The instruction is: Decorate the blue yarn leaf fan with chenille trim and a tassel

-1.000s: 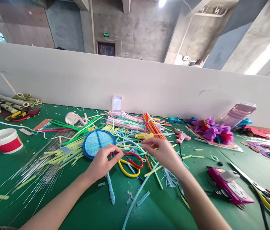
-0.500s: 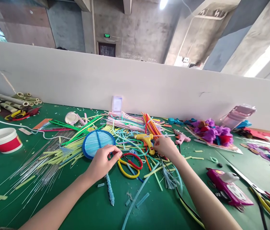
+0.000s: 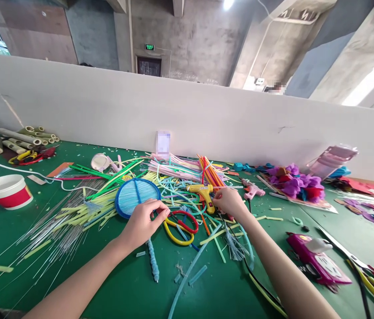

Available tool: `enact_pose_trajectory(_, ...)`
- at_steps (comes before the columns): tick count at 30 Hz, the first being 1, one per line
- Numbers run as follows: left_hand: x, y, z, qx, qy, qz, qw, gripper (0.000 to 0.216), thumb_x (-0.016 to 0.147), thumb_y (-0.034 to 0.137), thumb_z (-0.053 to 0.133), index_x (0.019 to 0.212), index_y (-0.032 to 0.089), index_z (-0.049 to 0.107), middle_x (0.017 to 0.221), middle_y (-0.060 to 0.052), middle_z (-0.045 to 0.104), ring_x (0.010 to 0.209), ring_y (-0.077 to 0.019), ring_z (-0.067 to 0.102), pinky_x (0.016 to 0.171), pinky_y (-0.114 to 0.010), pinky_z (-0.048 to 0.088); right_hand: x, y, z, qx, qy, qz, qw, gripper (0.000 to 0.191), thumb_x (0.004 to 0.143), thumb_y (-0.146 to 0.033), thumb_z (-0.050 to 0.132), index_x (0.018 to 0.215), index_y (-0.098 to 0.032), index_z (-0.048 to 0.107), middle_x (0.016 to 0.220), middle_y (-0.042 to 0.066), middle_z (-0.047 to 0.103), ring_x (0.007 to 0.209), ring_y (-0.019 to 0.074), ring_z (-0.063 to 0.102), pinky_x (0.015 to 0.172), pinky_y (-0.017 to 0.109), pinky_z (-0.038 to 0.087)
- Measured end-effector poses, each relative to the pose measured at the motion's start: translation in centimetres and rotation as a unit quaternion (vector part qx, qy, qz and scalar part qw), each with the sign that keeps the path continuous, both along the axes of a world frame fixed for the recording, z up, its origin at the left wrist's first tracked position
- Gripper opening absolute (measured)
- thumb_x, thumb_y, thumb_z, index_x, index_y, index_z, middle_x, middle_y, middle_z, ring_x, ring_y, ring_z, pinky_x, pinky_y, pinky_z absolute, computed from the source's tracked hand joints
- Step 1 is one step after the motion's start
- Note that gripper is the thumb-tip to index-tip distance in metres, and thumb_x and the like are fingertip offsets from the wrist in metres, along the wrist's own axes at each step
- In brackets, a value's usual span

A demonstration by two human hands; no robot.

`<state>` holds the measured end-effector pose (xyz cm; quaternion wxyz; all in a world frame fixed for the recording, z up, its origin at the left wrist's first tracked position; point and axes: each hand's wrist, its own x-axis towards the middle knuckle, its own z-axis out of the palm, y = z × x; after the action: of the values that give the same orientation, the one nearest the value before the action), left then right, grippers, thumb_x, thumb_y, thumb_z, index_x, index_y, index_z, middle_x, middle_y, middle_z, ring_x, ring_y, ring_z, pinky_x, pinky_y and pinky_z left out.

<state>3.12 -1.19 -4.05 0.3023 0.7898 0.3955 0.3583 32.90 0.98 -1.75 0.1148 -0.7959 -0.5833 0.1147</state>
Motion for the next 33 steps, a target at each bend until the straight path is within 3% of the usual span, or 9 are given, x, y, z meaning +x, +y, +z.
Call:
enact_pose_trajectory(2, 0.0, 0.0, -0.1, 0.002, 0.000, 0.001, 1.000, 0.026, 0.096, 0.038, 0.054, 0.085, 0.021, 0.070, 0.086, -0.002, 0.070, 0.087, -0.0194, 0.064, 0.072, -0.028, 0.045, 0.4, -0.6, 1.1, 0.046, 0.027, -0.014, 0.998, 0.014, 0.082, -0.027, 0.070, 0.072, -0.016, 0.067, 0.054, -0.002, 0.061, 0.051, 0.0134, 0.060, 0.053, 0.025, 0.045)
enact_pose_trajectory(7, 0.1, -0.1, 0.1, -0.006, 0.004, 0.002, 1.000, 0.028, 0.096, 0.040, 0.053, 0.084, 0.021, 0.070, 0.085, -0.002, 0.071, 0.084, -0.0199, 0.064, 0.067, -0.027, 0.045, 0.8, -2.8, 4.7, 0.140, 0.136, -0.012, 0.981, 0.022, 0.081, -0.039, 0.062, 0.076, -0.018, 0.065, 0.052, -0.002, 0.059, 0.045, 0.0130, 0.055, 0.044, 0.023, 0.036)
enact_pose_trajectory(11, 0.1, -0.1, 0.4, 0.002, 0.007, 0.004, 1.000, 0.029, 0.096, 0.040, 0.052, 0.085, 0.021, 0.071, 0.084, -0.003, 0.071, 0.083, -0.0202, 0.065, 0.066, -0.027, 0.045, 0.0, -4.1, 6.5, 0.195, 0.221, 0.017, 0.956, 0.031, 0.079, -0.050, 0.062, 0.080, -0.019, 0.063, 0.054, -0.002, 0.057, 0.046, 0.0121, 0.053, 0.044, 0.022, 0.038)
enact_pose_trajectory(15, 0.1, -0.2, 0.5, 0.006, 0.001, 0.001, 1.000, 0.028, 0.096, 0.039, 0.053, 0.084, 0.021, 0.070, 0.084, -0.003, 0.071, 0.083, -0.0202, 0.065, 0.065, -0.027, 0.047, -0.9, -4.4, 7.3, 0.285, 0.313, 0.050, 0.904, 0.034, 0.075, -0.051, 0.071, 0.079, -0.019, 0.064, 0.068, 0.001, 0.064, 0.060, 0.0137, 0.060, 0.051, 0.022, 0.046)
enact_pose_trajectory(18, 0.1, -0.2, 0.5, 0.009, -0.002, 0.003, 1.000, 0.026, 0.095, 0.037, 0.054, 0.083, 0.021, 0.070, 0.084, -0.003, 0.071, 0.083, -0.0202, 0.066, 0.069, -0.027, 0.048, -1.2, -4.4, 7.4, 0.309, 0.348, 0.062, 0.883, 0.042, 0.074, -0.059, 0.074, 0.083, -0.021, 0.060, 0.076, 0.003, 0.069, 0.066, 0.0165, 0.065, 0.046, 0.020, 0.044)
enact_pose_trajectory(23, 0.1, -0.2, 0.5, -0.004, -0.004, -0.003, 1.000, 0.026, 0.096, 0.038, 0.053, 0.085, 0.022, 0.070, 0.085, -0.002, 0.070, 0.086, -0.0203, 0.065, 0.073, -0.028, 0.048, -1.5, -4.7, 7.6, 0.366, 0.381, 0.067, 0.846, 0.044, 0.078, -0.061, 0.074, 0.090, -0.024, 0.053, 0.068, -0.001, 0.068, 0.061, 0.0179, 0.070, 0.048, 0.023, 0.050)
enact_pose_trajectory(27, 0.0, -0.1, 0.3, -0.012, -0.006, -0.007, 1.000, 0.026, 0.096, 0.038, 0.054, 0.084, 0.021, 0.070, 0.086, -0.002, 0.070, 0.088, -0.0202, 0.063, 0.075, -0.029, 0.047, -2.3, -5.5, 8.2, 0.468, 0.394, 0.079, 0.787, 0.032, 0.085, -0.050, 0.072, 0.094, -0.027, 0.054, 0.066, -0.005, 0.066, 0.060, 0.0165, 0.071, 0.055, 0.025, 0.056)
enact_pose_trajectory(29, 0.0, -0.2, 0.3, -0.022, -0.018, -0.016, 0.999, 0.025, 0.096, 0.038, 0.055, 0.085, 0.021, 0.070, 0.086, -0.002, 0.069, 0.088, -0.0202, 0.063, 0.077, -0.029, 0.047, -3.0, -5.9, 8.6, 0.464, 0.414, 0.101, 0.776, 0.029, 0.086, -0.048, 0.072, 0.094, -0.028, 0.053, 0.066, -0.004, 0.067, 0.061, 0.0173, 0.071, 0.055, 0.026, 0.057)
enact_pose_trajectory(33, 0.1, -0.6, 1.2, -0.060, -0.091, -0.065, 0.992, 0.023, 0.095, 0.040, 0.058, 0.087, 0.022, 0.070, 0.102, -0.005, 0.069, 0.102, -0.0208, 0.064, 0.089, -0.030, 0.048, -4.8, -6.3, 9.0, 0.388, 0.429, 0.145, 0.803, 0.031, 0.086, -0.050, 0.072, 0.092, -0.027, 0.053, 0.062, -0.004, 0.068, 0.056, 0.0170, 0.070, 0.050, 0.026, 0.056)
